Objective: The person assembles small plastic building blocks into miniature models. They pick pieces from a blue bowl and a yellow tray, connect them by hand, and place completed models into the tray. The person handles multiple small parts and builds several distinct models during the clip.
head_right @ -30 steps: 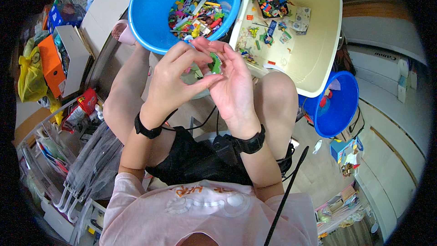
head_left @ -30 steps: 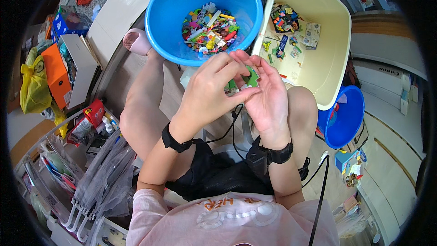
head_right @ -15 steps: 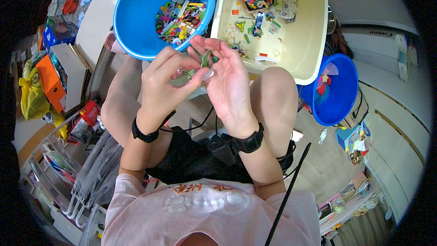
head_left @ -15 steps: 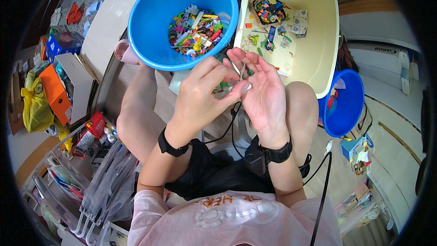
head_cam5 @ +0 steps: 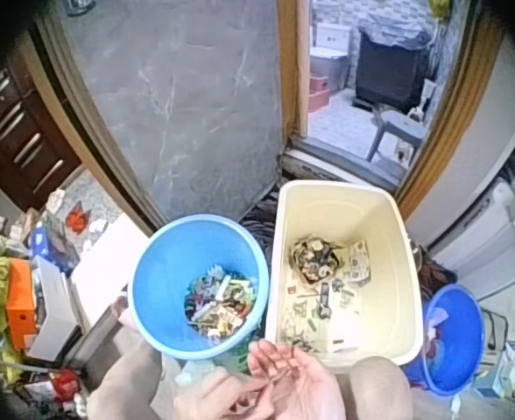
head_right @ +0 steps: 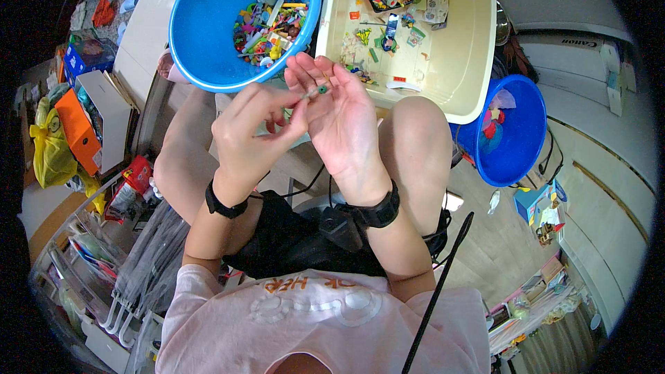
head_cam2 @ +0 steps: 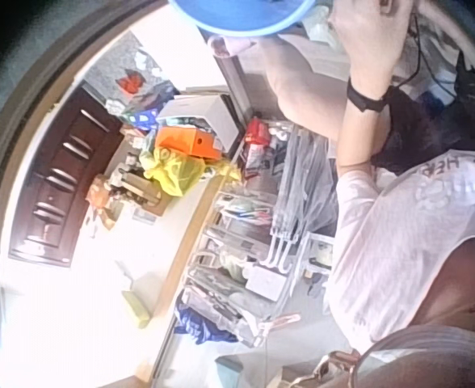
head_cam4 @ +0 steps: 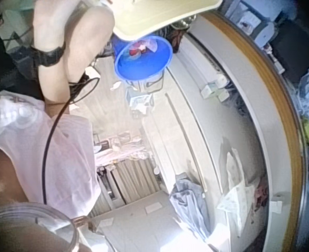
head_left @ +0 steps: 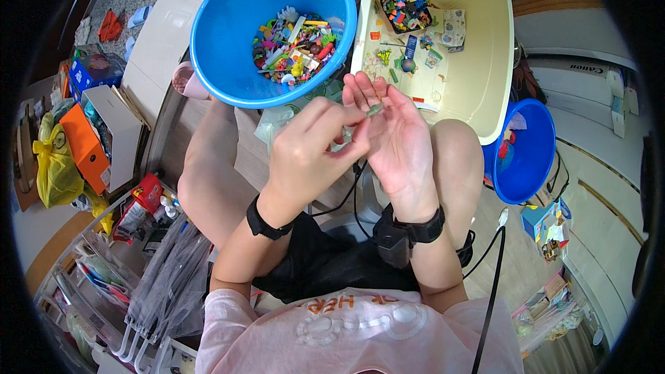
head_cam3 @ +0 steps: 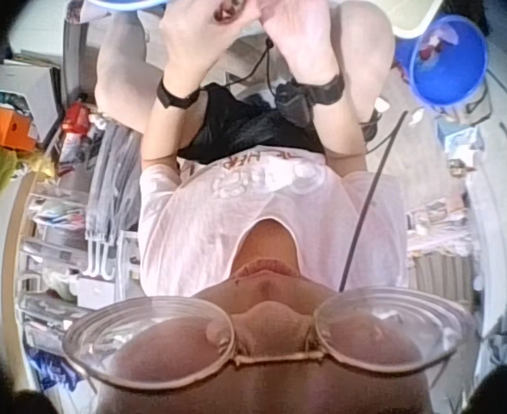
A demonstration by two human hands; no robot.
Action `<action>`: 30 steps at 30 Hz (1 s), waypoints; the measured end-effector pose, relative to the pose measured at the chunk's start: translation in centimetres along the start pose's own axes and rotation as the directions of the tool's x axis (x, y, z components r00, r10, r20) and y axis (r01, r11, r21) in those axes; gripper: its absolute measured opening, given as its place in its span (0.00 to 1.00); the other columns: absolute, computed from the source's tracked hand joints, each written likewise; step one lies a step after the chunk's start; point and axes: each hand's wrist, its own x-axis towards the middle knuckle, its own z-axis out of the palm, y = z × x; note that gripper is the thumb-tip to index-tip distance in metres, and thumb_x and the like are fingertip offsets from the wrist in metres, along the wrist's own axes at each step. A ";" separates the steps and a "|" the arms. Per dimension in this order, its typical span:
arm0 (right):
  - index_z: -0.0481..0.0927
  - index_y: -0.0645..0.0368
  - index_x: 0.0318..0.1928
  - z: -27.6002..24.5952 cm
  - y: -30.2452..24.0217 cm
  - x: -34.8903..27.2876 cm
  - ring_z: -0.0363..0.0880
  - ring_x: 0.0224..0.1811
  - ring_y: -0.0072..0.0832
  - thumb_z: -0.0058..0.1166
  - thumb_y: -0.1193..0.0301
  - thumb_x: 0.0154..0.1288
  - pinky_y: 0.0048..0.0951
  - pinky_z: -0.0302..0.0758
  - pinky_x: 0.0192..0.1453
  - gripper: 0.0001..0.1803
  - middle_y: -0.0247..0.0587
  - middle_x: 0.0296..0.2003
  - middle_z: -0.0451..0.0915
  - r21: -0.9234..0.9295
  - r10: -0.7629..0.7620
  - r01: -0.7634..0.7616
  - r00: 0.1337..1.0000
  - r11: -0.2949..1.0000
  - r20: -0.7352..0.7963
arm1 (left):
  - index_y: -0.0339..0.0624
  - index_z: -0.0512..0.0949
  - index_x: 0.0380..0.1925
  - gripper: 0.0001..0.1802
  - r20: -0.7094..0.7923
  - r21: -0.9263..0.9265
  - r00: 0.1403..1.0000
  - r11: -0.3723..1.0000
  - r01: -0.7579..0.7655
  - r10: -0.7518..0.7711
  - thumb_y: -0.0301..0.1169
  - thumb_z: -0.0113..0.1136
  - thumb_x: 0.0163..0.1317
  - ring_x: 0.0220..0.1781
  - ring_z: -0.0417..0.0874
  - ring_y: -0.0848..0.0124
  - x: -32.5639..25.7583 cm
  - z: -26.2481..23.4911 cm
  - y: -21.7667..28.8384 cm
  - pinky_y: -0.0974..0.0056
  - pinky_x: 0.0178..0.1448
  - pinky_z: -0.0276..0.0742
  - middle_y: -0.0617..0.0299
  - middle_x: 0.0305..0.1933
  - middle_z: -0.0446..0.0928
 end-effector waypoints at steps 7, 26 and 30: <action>0.73 0.67 0.45 0.1 -0.2 -0.1 0.72 0.61 0.44 0.38 0.71 0.75 0.41 0.71 0.67 0.13 0.53 0.50 0.76 0.029 0.096 -0.097 0.994 0.995 0.053 | 0.45 0.80 0.29 0.13 0.023 -0.011 0.983 0.983 -0.184 0.184 0.22 0.72 0.42 0.23 0.77 0.69 -0.6 -0.9 -0.6 0.65 0.26 0.74 0.65 0.26 0.75; 0.75 0.64 0.44 0.3 2.1 -0.9 0.79 0.53 0.38 0.36 0.64 0.76 0.39 0.74 0.63 0.17 0.50 0.44 0.82 -0.210 0.174 -0.157 0.983 0.965 0.061 | 0.44 0.85 0.31 0.16 0.043 0.019 0.983 0.983 -0.182 0.181 0.22 0.75 0.38 0.30 0.79 0.70 -3.0 -3.3 -2.0 0.66 0.33 0.76 0.64 0.30 0.78; 0.75 0.64 0.44 -0.1 2.3 -0.7 0.79 0.54 0.39 0.36 0.65 0.76 0.39 0.75 0.62 0.17 0.50 0.45 0.82 -0.180 0.190 -0.179 0.980 0.967 0.049 | 0.47 0.83 0.31 0.13 0.084 -0.032 0.960 0.963 -0.266 0.268 0.27 0.73 0.42 0.33 0.79 0.67 -3.3 -2.9 -1.9 0.64 0.33 0.75 0.65 0.30 0.74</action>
